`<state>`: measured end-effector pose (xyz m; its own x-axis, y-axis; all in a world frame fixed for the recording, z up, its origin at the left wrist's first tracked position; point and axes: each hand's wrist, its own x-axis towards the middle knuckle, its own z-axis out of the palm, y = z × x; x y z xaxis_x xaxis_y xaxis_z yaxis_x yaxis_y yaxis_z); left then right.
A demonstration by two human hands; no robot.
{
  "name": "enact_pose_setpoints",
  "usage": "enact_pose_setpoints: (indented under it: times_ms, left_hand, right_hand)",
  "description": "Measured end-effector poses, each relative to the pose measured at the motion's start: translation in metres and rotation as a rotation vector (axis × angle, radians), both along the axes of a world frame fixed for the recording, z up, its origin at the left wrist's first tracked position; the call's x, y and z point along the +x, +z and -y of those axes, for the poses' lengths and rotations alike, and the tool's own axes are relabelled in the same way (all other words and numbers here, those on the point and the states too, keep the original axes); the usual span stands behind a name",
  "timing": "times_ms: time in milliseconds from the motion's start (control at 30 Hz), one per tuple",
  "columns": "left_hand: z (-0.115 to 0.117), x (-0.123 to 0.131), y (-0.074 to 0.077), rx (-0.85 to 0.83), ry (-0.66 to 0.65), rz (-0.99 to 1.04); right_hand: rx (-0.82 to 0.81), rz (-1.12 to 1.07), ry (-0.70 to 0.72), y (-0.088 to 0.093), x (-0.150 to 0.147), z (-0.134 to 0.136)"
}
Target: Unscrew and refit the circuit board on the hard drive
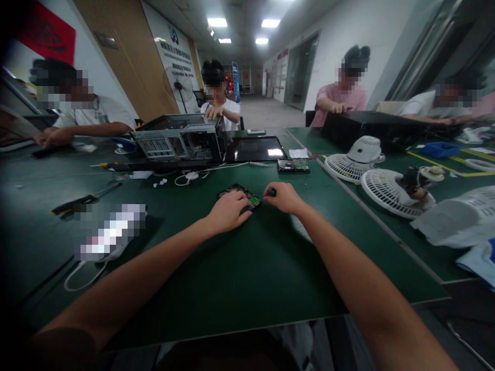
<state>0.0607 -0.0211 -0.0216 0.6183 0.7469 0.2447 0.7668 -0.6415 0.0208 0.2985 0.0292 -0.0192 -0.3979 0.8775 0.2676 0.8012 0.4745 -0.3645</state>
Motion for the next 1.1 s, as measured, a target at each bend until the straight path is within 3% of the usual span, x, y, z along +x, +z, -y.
enact_pose_setpoints:
  times_ms: [300, 600, 867, 1100]
  left_hand:
    - [-0.002, -0.008, 0.005, -0.078, -0.095, -0.041]
    - [-0.014, -0.012, -0.007, -0.017, -0.225, -0.008]
    - [-0.025, -0.022, -0.018, -0.003, -0.328, 0.132]
    - [-0.025, -0.019, -0.026, 0.030, -0.334, 0.259]
  right_hand:
    - [-0.019, -0.003, 0.038, 0.005, 0.002, 0.001]
    - [-0.105, -0.151, 0.123, 0.004, 0.005, -0.003]
    - [-0.077, -0.125, 0.195, 0.004, 0.002, 0.000]
    - [-0.063, -0.091, 0.188, 0.000, -0.001, 0.001]
